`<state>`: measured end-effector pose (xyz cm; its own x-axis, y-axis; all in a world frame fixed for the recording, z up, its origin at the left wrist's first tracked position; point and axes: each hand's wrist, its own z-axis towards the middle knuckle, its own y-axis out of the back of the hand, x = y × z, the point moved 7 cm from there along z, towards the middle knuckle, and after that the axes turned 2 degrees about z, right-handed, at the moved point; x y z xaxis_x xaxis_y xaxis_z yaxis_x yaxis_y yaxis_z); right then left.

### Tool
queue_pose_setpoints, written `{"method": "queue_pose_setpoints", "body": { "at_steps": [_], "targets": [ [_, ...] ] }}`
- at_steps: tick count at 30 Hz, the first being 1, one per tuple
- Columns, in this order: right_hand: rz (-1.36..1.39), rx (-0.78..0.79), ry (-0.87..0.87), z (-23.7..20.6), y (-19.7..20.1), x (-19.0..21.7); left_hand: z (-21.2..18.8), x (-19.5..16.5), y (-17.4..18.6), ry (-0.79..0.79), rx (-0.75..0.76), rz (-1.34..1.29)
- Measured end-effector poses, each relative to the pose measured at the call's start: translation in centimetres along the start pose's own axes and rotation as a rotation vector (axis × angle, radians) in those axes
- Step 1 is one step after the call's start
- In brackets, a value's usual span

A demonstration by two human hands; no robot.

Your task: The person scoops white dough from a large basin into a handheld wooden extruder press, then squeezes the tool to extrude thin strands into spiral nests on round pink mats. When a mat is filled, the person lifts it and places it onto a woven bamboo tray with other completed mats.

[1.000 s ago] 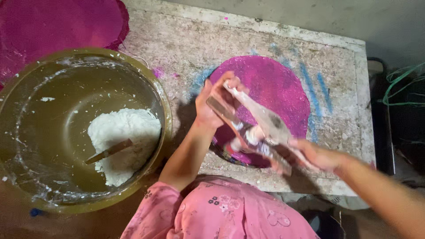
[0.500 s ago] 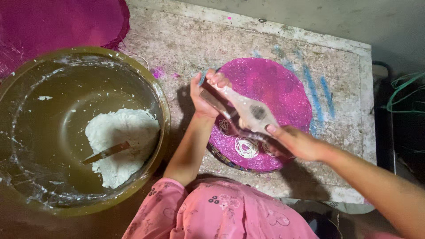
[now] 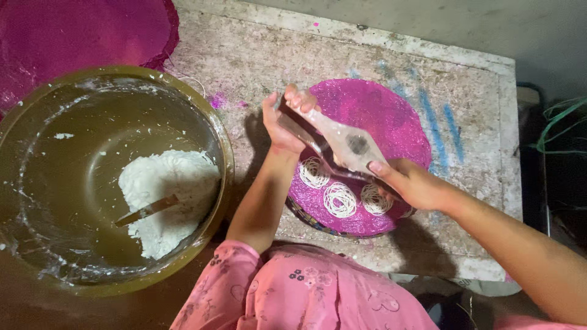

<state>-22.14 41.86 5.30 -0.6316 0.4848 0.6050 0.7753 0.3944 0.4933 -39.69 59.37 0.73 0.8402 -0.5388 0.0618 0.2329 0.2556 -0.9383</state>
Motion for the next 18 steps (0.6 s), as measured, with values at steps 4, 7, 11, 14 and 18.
{"method": "queue_pose_setpoints", "body": {
  "at_steps": [4,7,11,14,18],
  "targets": [
    [0.043,-0.056,0.103,0.5,0.5,0.6,0.9,-0.5,0.8,0.052,-0.283,-0.090],
    [0.071,-0.028,0.154,0.5,0.2,0.7,-1.6,-0.9,3.1,0.217,-0.451,0.508],
    [0.130,0.005,0.181,0.5,0.1,0.0,-7.1,1.0,8.8,0.538,-0.571,0.905],
    [0.155,-0.043,0.193,1.0,0.1,-0.9,-9.8,1.1,11.5,0.651,-0.513,1.010],
    [0.091,-0.138,0.200,2.3,0.5,-2.8,-11.0,-0.7,9.8,0.459,-0.374,1.559]
  ]
}}
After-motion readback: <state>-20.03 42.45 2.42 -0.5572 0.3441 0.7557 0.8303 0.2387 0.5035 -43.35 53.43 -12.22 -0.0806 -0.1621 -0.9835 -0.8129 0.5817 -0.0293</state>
